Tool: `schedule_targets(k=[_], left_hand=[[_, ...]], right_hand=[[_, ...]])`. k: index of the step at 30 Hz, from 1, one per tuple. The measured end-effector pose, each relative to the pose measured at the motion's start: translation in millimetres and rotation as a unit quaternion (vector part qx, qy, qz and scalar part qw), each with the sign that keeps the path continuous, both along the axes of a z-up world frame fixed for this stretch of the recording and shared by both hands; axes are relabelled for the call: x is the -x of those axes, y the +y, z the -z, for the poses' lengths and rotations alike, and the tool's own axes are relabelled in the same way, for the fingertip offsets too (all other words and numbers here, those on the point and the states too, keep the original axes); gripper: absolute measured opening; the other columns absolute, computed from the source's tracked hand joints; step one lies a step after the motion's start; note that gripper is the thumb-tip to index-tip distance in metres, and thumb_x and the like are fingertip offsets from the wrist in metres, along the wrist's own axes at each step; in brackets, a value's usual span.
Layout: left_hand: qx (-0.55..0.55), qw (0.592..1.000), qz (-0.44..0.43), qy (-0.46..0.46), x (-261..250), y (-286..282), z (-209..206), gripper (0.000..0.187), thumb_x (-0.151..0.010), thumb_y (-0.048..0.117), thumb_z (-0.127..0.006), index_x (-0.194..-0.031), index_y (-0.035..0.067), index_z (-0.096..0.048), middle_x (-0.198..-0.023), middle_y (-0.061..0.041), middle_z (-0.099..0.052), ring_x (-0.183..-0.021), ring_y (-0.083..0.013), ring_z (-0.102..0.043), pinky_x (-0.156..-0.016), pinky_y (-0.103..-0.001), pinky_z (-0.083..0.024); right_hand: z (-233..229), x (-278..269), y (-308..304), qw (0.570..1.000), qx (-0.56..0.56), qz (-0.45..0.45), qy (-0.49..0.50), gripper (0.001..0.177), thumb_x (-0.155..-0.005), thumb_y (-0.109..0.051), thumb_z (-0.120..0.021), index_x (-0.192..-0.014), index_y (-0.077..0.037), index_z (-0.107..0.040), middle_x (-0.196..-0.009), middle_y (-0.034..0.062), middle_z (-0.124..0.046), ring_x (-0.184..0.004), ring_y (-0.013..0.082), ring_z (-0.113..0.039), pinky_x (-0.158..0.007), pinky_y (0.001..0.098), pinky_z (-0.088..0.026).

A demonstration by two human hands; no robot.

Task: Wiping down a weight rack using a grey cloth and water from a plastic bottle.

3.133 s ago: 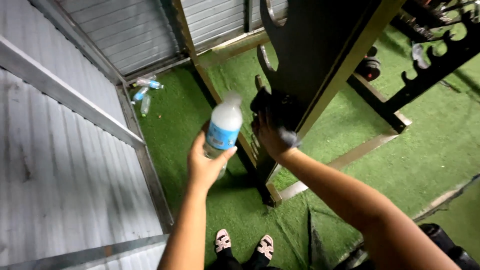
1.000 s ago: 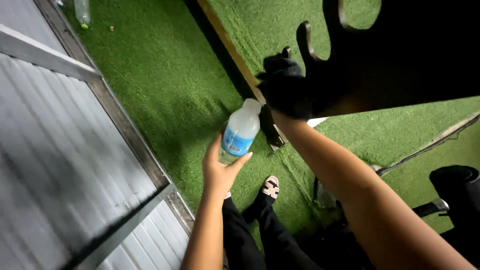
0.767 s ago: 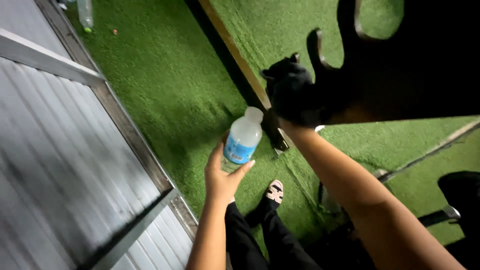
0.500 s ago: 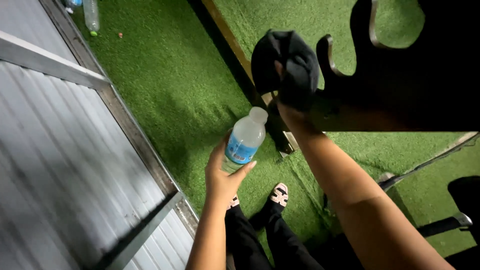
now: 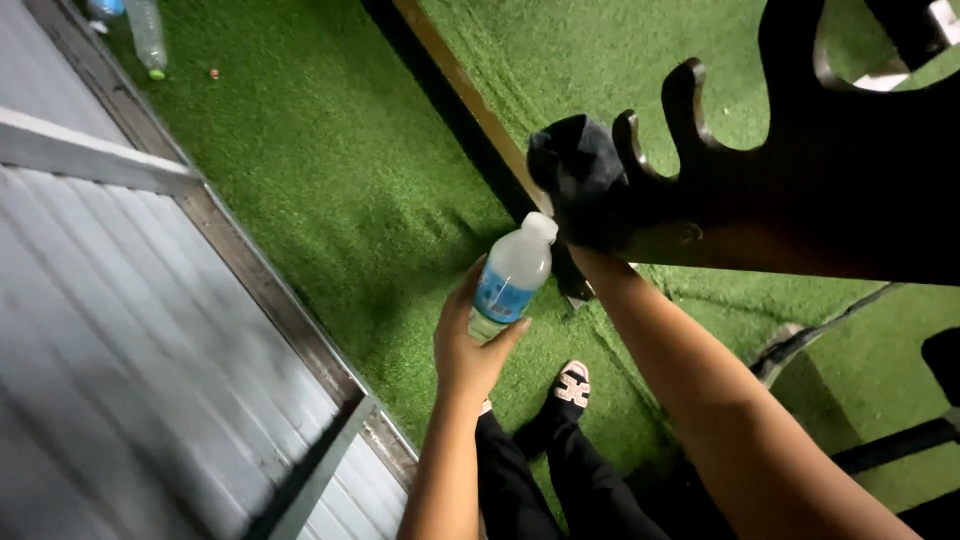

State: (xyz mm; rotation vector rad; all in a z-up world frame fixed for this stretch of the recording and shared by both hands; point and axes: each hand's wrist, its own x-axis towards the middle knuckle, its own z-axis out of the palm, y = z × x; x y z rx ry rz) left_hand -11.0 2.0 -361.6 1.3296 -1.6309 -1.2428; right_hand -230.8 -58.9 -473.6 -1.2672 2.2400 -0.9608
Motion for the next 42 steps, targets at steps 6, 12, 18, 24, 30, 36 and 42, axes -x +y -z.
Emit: schedule_targets(k=[6,12,18,24,30,36,42], left_hand=[[-0.04,0.997,0.026,-0.056,14.2,-23.4,21.3,0.089,-0.064,0.017,-0.092,-0.144,0.014,-0.056,-0.135,-0.014,-0.068,-0.122,-0.0307,-0.068,-0.099,-0.043,-0.055],[-0.002,0.999,-0.034,-0.041,11.3,-31.8,18.9,0.089,-0.068,0.014,-0.09,-0.148,0.009,-0.051,-0.139,-0.018,-0.063,-0.124,-0.0319,-0.064,-0.102,-0.042,-0.054],[-0.019,0.999,-0.034,0.021,-11.6,-30.1,11.6,0.082,-0.076,0.012,-0.087,-0.149,0.008,-0.05,-0.139,-0.016,-0.066,-0.124,-0.0328,-0.068,-0.105,-0.045,-0.054],[-0.003,1.0,-0.01,0.024,-14.1,-9.5,32.2,0.084,-0.082,0.023,-0.085,-0.154,0.01,-0.044,-0.149,-0.017,-0.055,-0.132,-0.0322,-0.061,-0.103,-0.048,-0.052],[-0.021,1.0,0.012,0.006,-0.8,2.4,37.9,0.08,-0.077,0.019,-0.088,-0.148,0.011,-0.053,-0.143,-0.014,-0.063,-0.129,-0.0298,-0.066,-0.105,-0.044,-0.058],[0.028,0.999,0.031,-0.018,0.6,3.5,46.8,0.079,-0.074,0.014,-0.09,-0.144,0.008,-0.055,-0.144,-0.016,-0.062,-0.13,-0.0324,-0.064,-0.108,-0.043,-0.052],[0.02,0.998,0.026,-0.045,2.8,9.0,70.1,0.081,-0.07,0.015,-0.091,-0.142,0.008,-0.057,-0.139,-0.015,-0.065,-0.128,-0.0319,-0.064,-0.106,-0.043,-0.051]], right_hand=[[17.6,18.5,10.7,0.999,0.012,0.034,-0.028,0.049,-0.092,-0.005,-0.048,-0.141,-0.011,-0.053,-0.117,0.0202,-0.069,-0.107,0.0342,-0.067,-0.094,0.0427,-0.052],[27.2,26.9,-3.6,0.908,0.075,0.222,-0.348,0.044,-0.091,-0.003,-0.055,-0.134,-0.011,-0.057,-0.12,0.0231,-0.067,-0.104,0.0371,-0.064,-0.089,0.0441,-0.056],[-90.4,-14.7,37.5,0.979,0.096,-0.102,0.15,0.061,-0.073,-0.003,-0.061,-0.133,-0.012,-0.061,-0.133,0.0145,-0.066,-0.118,0.0408,-0.055,-0.107,0.05,-0.044],[28.7,37.4,76.2,0.833,-0.021,-0.22,0.507,0.045,-0.099,-0.022,-0.054,-0.143,-0.015,-0.062,-0.144,0.0187,-0.054,-0.141,0.0414,-0.047,-0.118,0.052,-0.031],[121.4,69.7,147.0,0.742,-0.144,-0.331,0.565,0.053,-0.099,-0.032,-0.046,-0.139,0.001,-0.06,-0.151,0.0289,-0.047,-0.139,0.0435,-0.046,-0.124,0.0508,-0.021],[105.7,67.2,91.6,0.74,-0.154,-0.381,0.532,0.047,-0.096,-0.026,-0.048,-0.132,0.001,-0.062,-0.144,0.0294,-0.053,-0.139,0.0463,-0.045,-0.124,0.0532,-0.021],[149.1,60.3,62.4,0.733,-0.114,-0.349,0.572,0.054,-0.088,-0.023,-0.045,-0.136,-0.005,-0.061,-0.145,0.0257,-0.053,-0.139,0.0416,-0.046,-0.122,0.0486,-0.022]])
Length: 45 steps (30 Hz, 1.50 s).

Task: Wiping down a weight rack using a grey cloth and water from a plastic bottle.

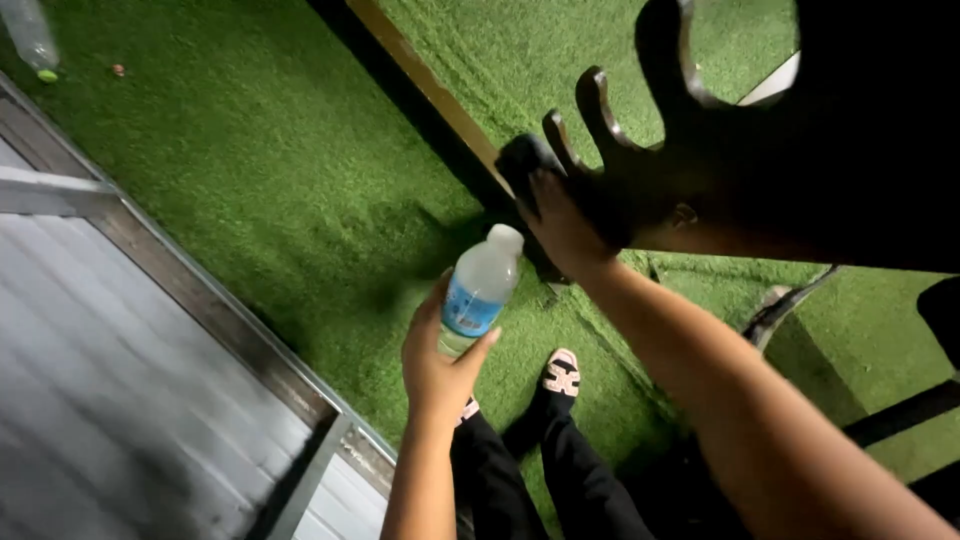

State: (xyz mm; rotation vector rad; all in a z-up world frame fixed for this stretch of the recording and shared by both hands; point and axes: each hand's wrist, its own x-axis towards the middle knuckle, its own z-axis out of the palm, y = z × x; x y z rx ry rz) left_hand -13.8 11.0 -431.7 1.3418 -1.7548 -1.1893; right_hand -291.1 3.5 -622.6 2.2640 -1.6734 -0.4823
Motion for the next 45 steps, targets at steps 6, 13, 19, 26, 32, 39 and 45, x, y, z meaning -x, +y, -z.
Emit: schedule_targets(k=[6,13,19,26,32,39,45], left_hand=[[0.016,0.999,0.028,-0.018,-0.9,-4.4,35.3,0.08,-0.07,0.017,-0.091,-0.141,0.009,-0.057,-0.14,-0.016,-0.065,-0.128,-0.0335,-0.064,-0.105,-0.044,-0.052],[-0.008,0.999,0.016,-0.035,3.6,-5.5,63.2,0.08,-0.068,0.018,-0.09,-0.141,0.008,-0.058,-0.134,-0.016,-0.067,-0.124,-0.0345,-0.065,-0.102,-0.045,-0.053],[-0.013,0.999,0.021,-0.048,-0.3,0.5,86.2,0.078,-0.068,0.02,-0.092,-0.138,0.008,-0.059,-0.133,-0.016,-0.067,-0.12,-0.0348,-0.068,-0.098,-0.045,-0.054],[0.006,0.999,0.013,-0.031,-5.0,14.0,99.8,0.074,-0.069,0.02,-0.091,-0.136,0.01,-0.061,-0.13,-0.015,-0.07,-0.118,-0.0336,-0.071,-0.098,-0.043,-0.057],[-0.005,0.998,0.021,-0.063,-0.8,24.0,92.3,0.077,-0.066,0.019,-0.092,-0.136,0.008,-0.061,-0.128,-0.017,-0.07,-0.115,-0.0363,-0.07,-0.095,-0.046,-0.056],[-0.018,0.999,0.007,-0.04,-3.2,35.5,87.5,0.076,-0.069,0.017,-0.091,-0.138,0.007,-0.059,-0.132,-0.018,-0.069,-0.117,-0.0354,-0.07,-0.097,-0.045,-0.057],[0.014,0.999,0.011,-0.048,-10.7,45.0,84.9,0.076,-0.067,0.016,-0.091,-0.135,0.007,-0.06,-0.13,-0.018,-0.069,-0.117,-0.0364,-0.069,-0.096,-0.046,-0.057]], right_hand=[[162.9,16.2,49.5,0.968,-0.229,0.089,-0.046,0.046,-0.098,-0.023,-0.045,-0.135,0.002,-0.06,-0.142,0.0263,-0.052,-0.139,0.0418,-0.043,-0.127,0.0542,-0.018],[70.0,-4.6,7.9,0.991,-0.136,0.001,-0.014,0.052,-0.085,-0.031,-0.051,-0.125,-0.002,-0.069,-0.148,0.0289,-0.047,-0.141,0.0432,-0.04,-0.122,0.0521,-0.019],[103.3,-20.0,4.2,0.972,-0.143,0.12,-0.144,0.035,-0.097,-0.024,-0.053,-0.117,-0.001,-0.069,-0.159,0.0312,-0.039,-0.148,0.0502,-0.033,-0.124,0.0544,-0.017],[142.1,-4.9,64.4,0.981,-0.164,0.079,-0.069,0.047,-0.089,-0.028,-0.051,-0.124,0.0,-0.066,-0.153,0.0316,-0.042,-0.144,0.0468,-0.035,-0.123,0.0525,-0.016],[65.5,-13.1,56.2,0.963,-0.233,0.131,-0.025,0.038,-0.095,-0.024,-0.05,-0.122,-0.004,-0.069,-0.15,0.0229,-0.051,-0.148,0.0418,-0.038,-0.13,0.0519,-0.015],[0.7,14.5,69.7,0.995,0.028,-0.029,-0.09,0.048,-0.098,-0.023,-0.051,-0.144,-0.011,-0.062,-0.154,0.0278,-0.049,-0.147,0.0409,-0.037,-0.128,0.0494,-0.023],[123.7,2.8,102.7,0.946,-0.163,0.159,-0.23,0.055,-0.095,-0.015,-0.045,-0.149,-0.024,-0.051,-0.158,0.0222,-0.038,-0.147,0.0435,-0.028,-0.12,0.0475,-0.021]])
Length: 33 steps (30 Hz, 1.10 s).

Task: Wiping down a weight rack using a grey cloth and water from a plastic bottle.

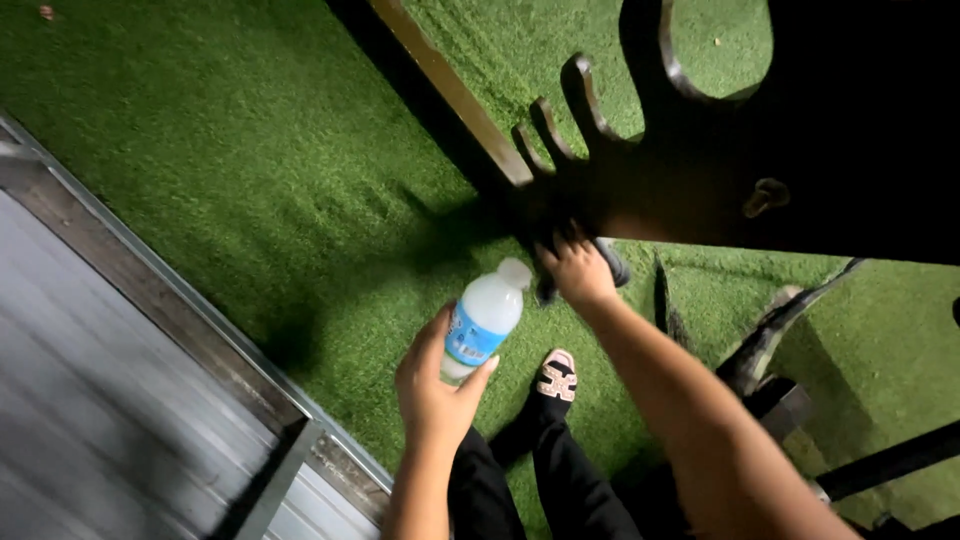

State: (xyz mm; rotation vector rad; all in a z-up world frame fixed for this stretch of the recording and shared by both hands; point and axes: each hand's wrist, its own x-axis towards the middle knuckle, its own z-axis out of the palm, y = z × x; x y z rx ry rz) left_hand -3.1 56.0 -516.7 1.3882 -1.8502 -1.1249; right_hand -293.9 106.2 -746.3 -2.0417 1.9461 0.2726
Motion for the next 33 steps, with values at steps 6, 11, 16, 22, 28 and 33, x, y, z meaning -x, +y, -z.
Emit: schedule_targets(k=[6,11,16,22,28,33], left_hand=[[-0.005,1.0,0.012,-0.015,-1.9,0.2,-20.4,0.077,-0.066,0.016,-0.091,-0.136,0.009,-0.06,-0.127,-0.018,-0.069,-0.114,-0.0367,-0.069,-0.094,-0.045,-0.057],[0.009,1.0,-0.005,-0.001,3.9,7.7,-56.1,0.077,-0.067,0.017,-0.092,-0.136,0.008,-0.06,-0.128,-0.019,-0.069,-0.115,-0.0381,-0.068,-0.095,-0.045,-0.056],[0.036,0.999,-0.002,-0.001,17.9,14.1,-94.8,0.075,-0.066,0.02,-0.093,-0.133,0.006,-0.061,-0.129,-0.019,-0.069,-0.116,-0.0381,-0.068,-0.097,-0.046,-0.055],[0.062,0.997,-0.006,0.042,34.7,24.6,-155.1,0.08,-0.069,0.022,-0.092,-0.138,0.0,-0.058,-0.134,-0.022,-0.067,-0.124,-0.0375,-0.065,-0.101,-0.045,-0.052],[0.014,0.999,0.019,-0.023,35.4,29.1,-182.8,0.083,-0.068,0.023,-0.094,-0.139,0.002,-0.057,-0.131,-0.019,-0.068,-0.12,-0.0308,-0.068,-0.1,-0.043,-0.054],[0.012,1.0,0.008,-0.018,36.7,40.6,-195.4,0.086,-0.065,0.019,-0.093,-0.141,0.003,-0.056,-0.133,-0.019,-0.067,-0.12,-0.0308,-0.067,-0.099,-0.042,-0.053]], right_hand=[[-66.8,28.5,9.7,0.993,-0.019,-0.088,0.079,0.047,-0.093,-0.025,-0.049,-0.138,-0.024,-0.059,-0.152,0.0129,-0.049,-0.148,0.0374,-0.034,-0.122,0.0448,-0.025],[-171.4,71.7,58.0,0.992,0.098,-0.067,0.04,0.037,-0.084,-0.019,-0.062,-0.121,-0.02,-0.07,-0.131,0.0123,-0.061,-0.132,0.0357,-0.048,-0.115,0.048,-0.037],[-287.3,106.4,78.6,0.89,0.357,0.244,-0.146,0.047,-0.083,0.004,-0.051,-0.128,-0.005,-0.062,-0.125,0.0124,-0.063,-0.125,0.0343,-0.06,-0.116,0.047,-0.046],[-407.9,60.3,26.1,0.395,0.456,0.408,-0.686,0.036,-0.11,-0.027,-0.057,-0.141,-0.009,-0.056,-0.129,0.0071,-0.066,-0.119,0.0277,-0.061,-0.109,0.0438,-0.049],[-319.4,-6.8,-51.1,0.192,0.558,0.48,-0.649,0.051,-0.104,-0.04,-0.055,-0.147,-0.015,-0.046,-0.133,0.0053,-0.057,-0.119,0.0263,-0.055,-0.106,0.0434,-0.045],[-244.2,2.3,-64.3,0.063,0.45,0.607,-0.653,0.044,-0.093,-0.025,-0.046,-0.134,-0.009,-0.052,-0.117,0.011,-0.067,-0.102,0.0308,-0.067,-0.092,0.0492,-0.057]])
